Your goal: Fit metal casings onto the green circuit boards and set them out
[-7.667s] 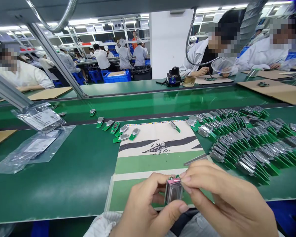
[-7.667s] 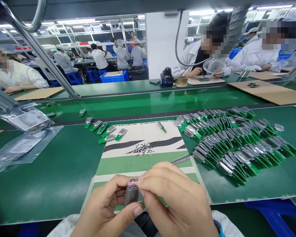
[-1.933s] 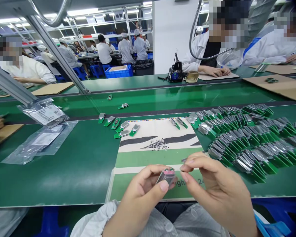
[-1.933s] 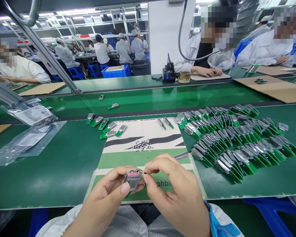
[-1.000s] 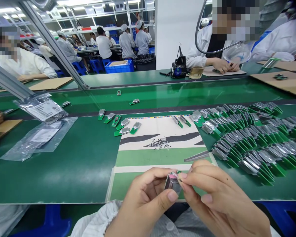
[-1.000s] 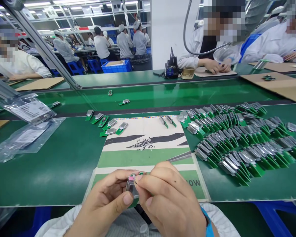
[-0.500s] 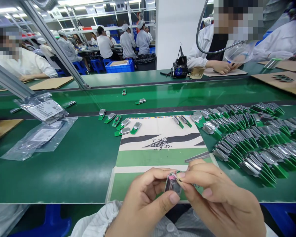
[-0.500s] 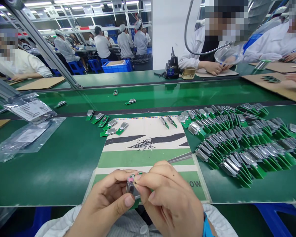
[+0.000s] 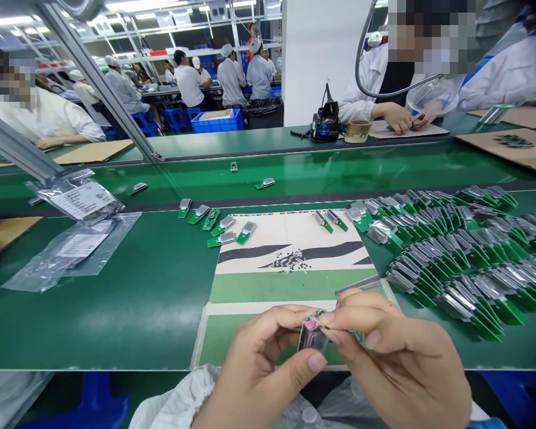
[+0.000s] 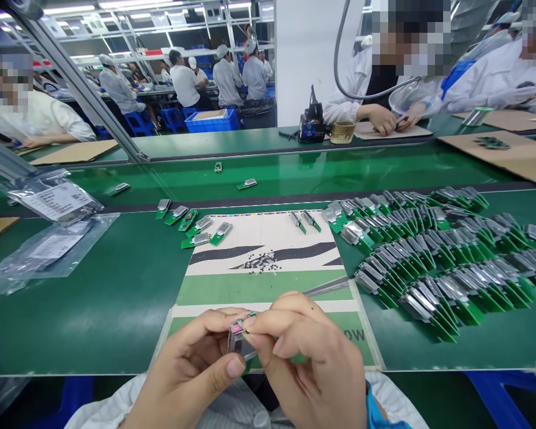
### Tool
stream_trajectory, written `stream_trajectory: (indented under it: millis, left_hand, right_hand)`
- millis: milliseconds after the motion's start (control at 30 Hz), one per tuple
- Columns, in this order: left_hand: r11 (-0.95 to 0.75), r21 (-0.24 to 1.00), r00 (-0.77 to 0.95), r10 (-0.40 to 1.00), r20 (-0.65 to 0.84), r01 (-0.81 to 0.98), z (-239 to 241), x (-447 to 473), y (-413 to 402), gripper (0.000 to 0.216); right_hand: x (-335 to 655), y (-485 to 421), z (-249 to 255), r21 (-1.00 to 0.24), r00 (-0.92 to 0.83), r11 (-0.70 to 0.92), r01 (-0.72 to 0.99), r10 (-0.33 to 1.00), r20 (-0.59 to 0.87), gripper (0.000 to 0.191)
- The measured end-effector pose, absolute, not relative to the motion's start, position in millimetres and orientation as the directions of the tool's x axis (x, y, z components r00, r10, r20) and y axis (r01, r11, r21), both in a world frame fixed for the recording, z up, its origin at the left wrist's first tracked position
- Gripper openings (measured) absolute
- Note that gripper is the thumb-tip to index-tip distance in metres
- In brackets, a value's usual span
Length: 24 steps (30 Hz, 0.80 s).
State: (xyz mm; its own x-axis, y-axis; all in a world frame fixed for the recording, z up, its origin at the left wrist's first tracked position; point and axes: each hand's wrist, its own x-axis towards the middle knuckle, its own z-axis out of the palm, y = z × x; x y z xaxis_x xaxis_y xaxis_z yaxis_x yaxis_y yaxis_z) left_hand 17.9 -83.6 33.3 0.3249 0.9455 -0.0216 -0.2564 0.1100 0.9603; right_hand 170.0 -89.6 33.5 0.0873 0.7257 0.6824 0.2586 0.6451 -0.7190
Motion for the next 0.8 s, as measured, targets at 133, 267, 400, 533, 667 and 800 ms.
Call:
stream_trajectory:
  millis: [133,267,400,533,667,800]
  left_hand:
    - [0.089,0.970,0.318,0.948,-0.013,-0.227,30,18,-83,0.022]
    - [0.062,0.977,0.339,0.941,0.012,-0.205,31,17,-81,0.021]
    - [0.008,0.988,0.338,0.940,0.046,-0.157,29,15,-79,0.022]
    - [-0.036,0.999,0.334,0.942,0.045,-0.033,25,14,-77,0.024]
    - [-0.153,0.986,0.379,0.918,0.116,0.068,30,14,-69,0.031]
    - [-0.270,0.961,0.436,0.873,0.217,0.063,41,18,-58,0.040]
  right_hand:
    - [171,-91,26,-0.766,0.087,0.620,0.167,0.765,0.638,0.035]
    - [175,-92,29,-0.797,0.034,0.595,0.103,0.799,0.601,0.038]
    - [176,-93,31,-0.875,0.059,0.484,-0.025,0.874,0.482,0.038]
    - [177,-88,30,-0.886,0.052,0.462,-0.040,0.886,0.460,0.033]
    - [181,-80,27,-0.882,0.011,0.469,-0.041,0.883,0.469,0.034]
    - [186,-71,28,-0.873,0.005,0.487,-0.014,0.873,0.487,0.030]
